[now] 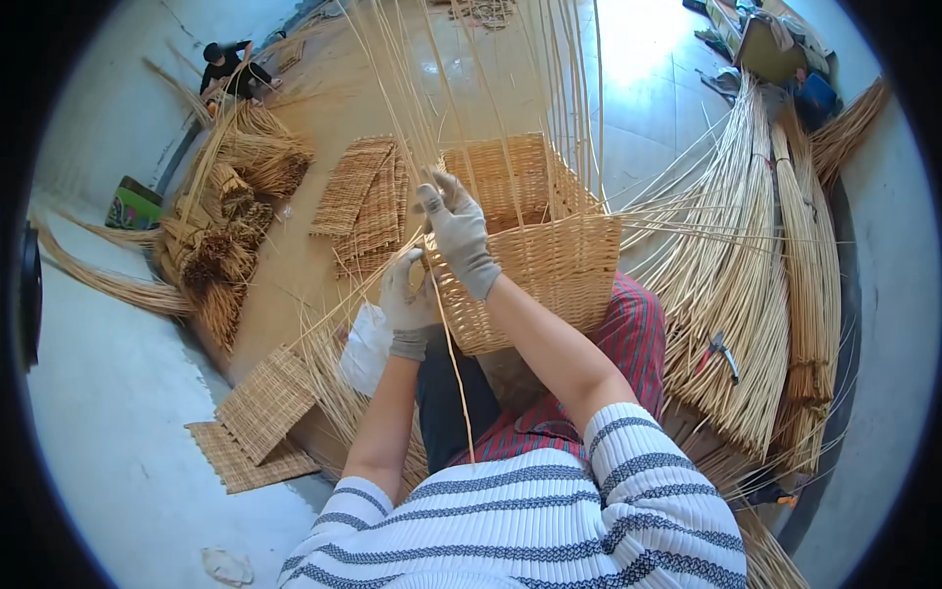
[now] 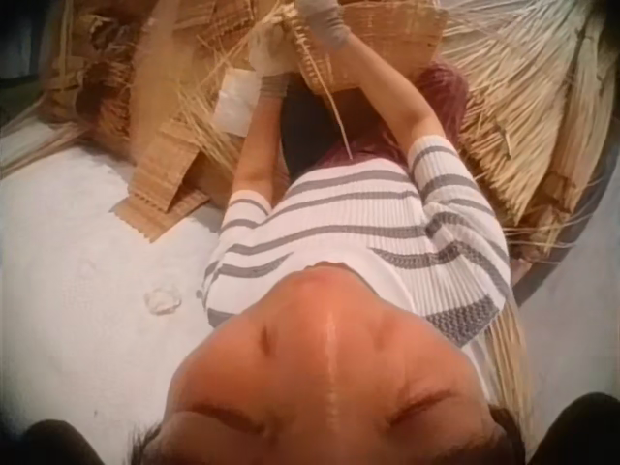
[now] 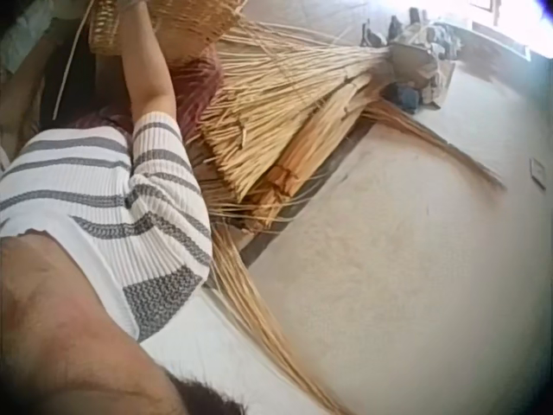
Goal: Weaving a wicker basket and measuring its dimensions using a tape measure and shears.
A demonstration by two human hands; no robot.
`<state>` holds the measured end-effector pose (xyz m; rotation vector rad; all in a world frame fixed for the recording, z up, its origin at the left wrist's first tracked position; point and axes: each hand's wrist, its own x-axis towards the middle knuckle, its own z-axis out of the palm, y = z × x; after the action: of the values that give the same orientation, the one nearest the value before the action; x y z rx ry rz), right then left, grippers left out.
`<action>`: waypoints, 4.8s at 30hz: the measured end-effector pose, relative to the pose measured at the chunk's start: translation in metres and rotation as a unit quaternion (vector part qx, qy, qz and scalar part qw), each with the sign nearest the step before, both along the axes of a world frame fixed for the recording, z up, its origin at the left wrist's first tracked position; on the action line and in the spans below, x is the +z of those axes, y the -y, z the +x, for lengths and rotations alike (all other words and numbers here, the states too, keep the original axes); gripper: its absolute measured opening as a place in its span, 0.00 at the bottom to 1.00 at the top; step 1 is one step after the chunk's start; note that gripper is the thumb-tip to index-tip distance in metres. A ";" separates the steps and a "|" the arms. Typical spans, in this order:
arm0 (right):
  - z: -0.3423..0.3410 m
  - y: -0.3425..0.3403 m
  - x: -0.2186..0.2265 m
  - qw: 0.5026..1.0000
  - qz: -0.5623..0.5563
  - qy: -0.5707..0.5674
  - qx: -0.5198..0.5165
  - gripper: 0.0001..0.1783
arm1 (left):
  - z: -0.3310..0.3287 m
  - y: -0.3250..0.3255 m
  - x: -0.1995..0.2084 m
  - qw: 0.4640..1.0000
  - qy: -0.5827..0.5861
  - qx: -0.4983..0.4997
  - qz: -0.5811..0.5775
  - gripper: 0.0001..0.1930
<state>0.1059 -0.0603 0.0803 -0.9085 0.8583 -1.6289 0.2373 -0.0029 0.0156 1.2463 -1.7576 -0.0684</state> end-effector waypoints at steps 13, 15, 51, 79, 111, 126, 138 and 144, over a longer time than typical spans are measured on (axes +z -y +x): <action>-0.060 -0.058 -0.032 0.994 -0.089 0.035 0.048 0.12 | 0.002 0.007 0.009 0.999 0.030 0.010 -0.005 0.17; -0.068 -0.055 -0.030 0.998 -0.026 0.051 -0.008 0.14 | -0.007 -0.005 0.010 0.999 0.022 0.037 -0.012 0.17; -0.248 -0.151 -0.085 0.878 -0.006 -0.320 -0.357 0.27 | -0.061 -0.002 -0.010 0.934 -0.333 -0.058 0.116 0.13; -0.049 -0.017 0.015 0.773 -0.272 -0.532 -0.213 0.22 | 0.011 0.046 0.001 0.846 -0.370 -0.173 0.342 0.07; -0.054 -0.127 0.035 0.830 -0.205 -0.516 -0.053 0.11 | -0.046 -0.030 0.002 0.980 -0.180 0.082 0.013 0.15; -0.001 0.009 0.046 0.882 -0.103 -0.459 0.029 0.12 | -0.002 0.071 -0.003 0.829 -0.471 -0.120 0.276 0.08; -0.123 -0.081 -0.052 0.991 0.069 -0.095 -0.064 0.13 | -0.010 0.016 0.002 0.922 -0.343 -0.147 0.100 0.10; -0.092 -0.055 -0.002 0.955 0.103 -0.241 -0.141 0.14 | -0.048 -0.022 0.028 0.993 0.046 -0.063 0.086 0.31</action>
<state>0.0138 -0.0050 0.0787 -1.0906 1.5270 -1.5353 0.1891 0.0190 0.0431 1.2770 -1.9426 -0.2430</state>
